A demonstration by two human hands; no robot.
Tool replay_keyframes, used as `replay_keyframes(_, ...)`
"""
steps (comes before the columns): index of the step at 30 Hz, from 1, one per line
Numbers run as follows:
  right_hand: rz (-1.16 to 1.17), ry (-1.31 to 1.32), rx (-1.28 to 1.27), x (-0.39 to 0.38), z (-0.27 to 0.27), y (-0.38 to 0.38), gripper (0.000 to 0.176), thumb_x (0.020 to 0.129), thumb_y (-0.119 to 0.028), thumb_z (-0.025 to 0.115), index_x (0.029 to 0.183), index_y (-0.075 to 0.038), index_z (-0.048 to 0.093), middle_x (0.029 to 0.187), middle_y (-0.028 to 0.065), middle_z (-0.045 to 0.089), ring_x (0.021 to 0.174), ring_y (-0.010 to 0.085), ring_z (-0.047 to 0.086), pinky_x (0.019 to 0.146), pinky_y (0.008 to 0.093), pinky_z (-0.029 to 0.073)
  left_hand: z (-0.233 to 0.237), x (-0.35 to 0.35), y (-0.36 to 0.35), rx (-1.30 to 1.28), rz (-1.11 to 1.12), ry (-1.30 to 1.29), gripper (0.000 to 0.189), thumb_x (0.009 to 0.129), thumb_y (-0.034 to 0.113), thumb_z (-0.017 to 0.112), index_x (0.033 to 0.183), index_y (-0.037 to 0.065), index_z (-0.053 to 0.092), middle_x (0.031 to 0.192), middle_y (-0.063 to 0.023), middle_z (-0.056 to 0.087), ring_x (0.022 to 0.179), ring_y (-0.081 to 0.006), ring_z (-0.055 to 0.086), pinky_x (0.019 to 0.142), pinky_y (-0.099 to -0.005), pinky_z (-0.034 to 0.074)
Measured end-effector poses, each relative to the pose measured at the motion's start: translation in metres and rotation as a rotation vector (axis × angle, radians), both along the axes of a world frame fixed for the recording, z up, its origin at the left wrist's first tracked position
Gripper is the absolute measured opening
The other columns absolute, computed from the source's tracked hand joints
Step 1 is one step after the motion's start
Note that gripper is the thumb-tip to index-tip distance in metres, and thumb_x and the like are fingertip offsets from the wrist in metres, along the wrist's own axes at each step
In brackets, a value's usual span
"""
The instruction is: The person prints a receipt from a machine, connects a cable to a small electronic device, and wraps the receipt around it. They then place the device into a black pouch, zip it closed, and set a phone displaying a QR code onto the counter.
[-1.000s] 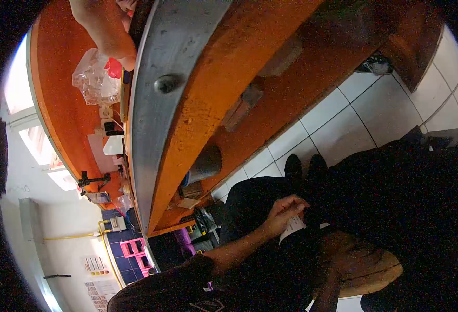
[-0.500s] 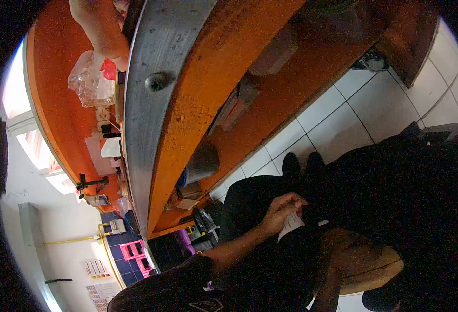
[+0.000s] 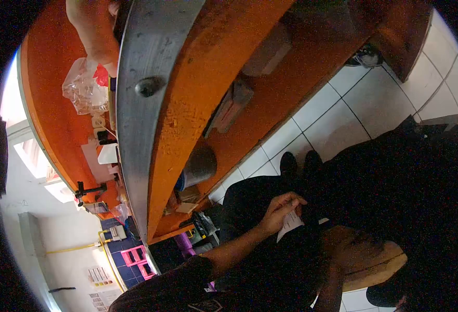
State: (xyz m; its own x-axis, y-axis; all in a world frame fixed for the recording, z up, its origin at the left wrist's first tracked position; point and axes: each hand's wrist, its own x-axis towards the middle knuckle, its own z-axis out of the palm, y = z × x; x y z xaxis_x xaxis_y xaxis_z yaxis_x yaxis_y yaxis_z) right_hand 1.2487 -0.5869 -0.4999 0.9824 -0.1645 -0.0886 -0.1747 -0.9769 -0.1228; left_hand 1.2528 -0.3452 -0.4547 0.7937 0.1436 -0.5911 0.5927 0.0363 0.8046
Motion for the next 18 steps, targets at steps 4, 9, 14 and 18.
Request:
replay_keyframes(4, -0.004, -0.004, 0.002, -0.001, 0.002, 0.000, 0.046, 0.092, -0.033, 0.058, 0.115, 0.007, 0.058, 0.135, 0.0307, 0.048, 0.127, 0.0450, 0.044, 0.109, 0.0557, 0.034, 0.000, 0.001, 0.002, 0.006, -0.005, 0.026, 0.028, 0.103, 0.026, 0.050, 0.107, 0.002, 0.065, 0.081, -0.0059, 0.060, 0.077, -0.0144, 0.060, 0.071, -0.0304, 0.049)
replay_keyframes(9, -0.019, -0.019, -0.020, 0.001, 0.004, -0.002, 0.045, 0.092, -0.033, 0.058, 0.113, 0.007, 0.059, 0.134, 0.0310, 0.048, 0.127, 0.0453, 0.045, 0.109, 0.0559, 0.034, 0.008, 0.008, -0.002, 0.002, 0.010, 0.143, 0.019, 0.099, 0.019, 0.060, 0.108, 0.003, 0.065, 0.086, -0.0043, 0.064, 0.080, -0.0130, 0.062, 0.072, -0.0295, 0.051)
replay_keyframes(14, -0.007, -0.147, -0.050, -0.002, -0.009, 0.006, 0.044, 0.092, -0.033, 0.058, 0.111, 0.007, 0.060, 0.133, 0.0312, 0.049, 0.127, 0.0456, 0.045, 0.109, 0.0562, 0.035, 0.019, 0.001, 0.001, -0.086, 0.096, 0.117, 0.028, 0.084, 0.008, 0.078, 0.110, 0.005, 0.066, 0.095, -0.0040, 0.067, 0.086, -0.0122, 0.062, 0.078, -0.0291, 0.052)
replay_keyframes(18, -0.061, -0.008, -0.039, -0.004, -0.017, 0.008, 0.069, 0.090, -0.041, 0.061, 0.136, 0.008, 0.043, 0.148, 0.0248, 0.038, 0.134, 0.0423, 0.038, 0.113, 0.0525, 0.030, 0.075, -0.042, 0.008, 0.054, -0.071, -0.086, 0.035, 0.081, 0.010, 0.081, 0.114, 0.006, 0.067, 0.107, -0.0055, 0.068, 0.099, -0.0146, 0.063, 0.089, -0.0301, 0.051)
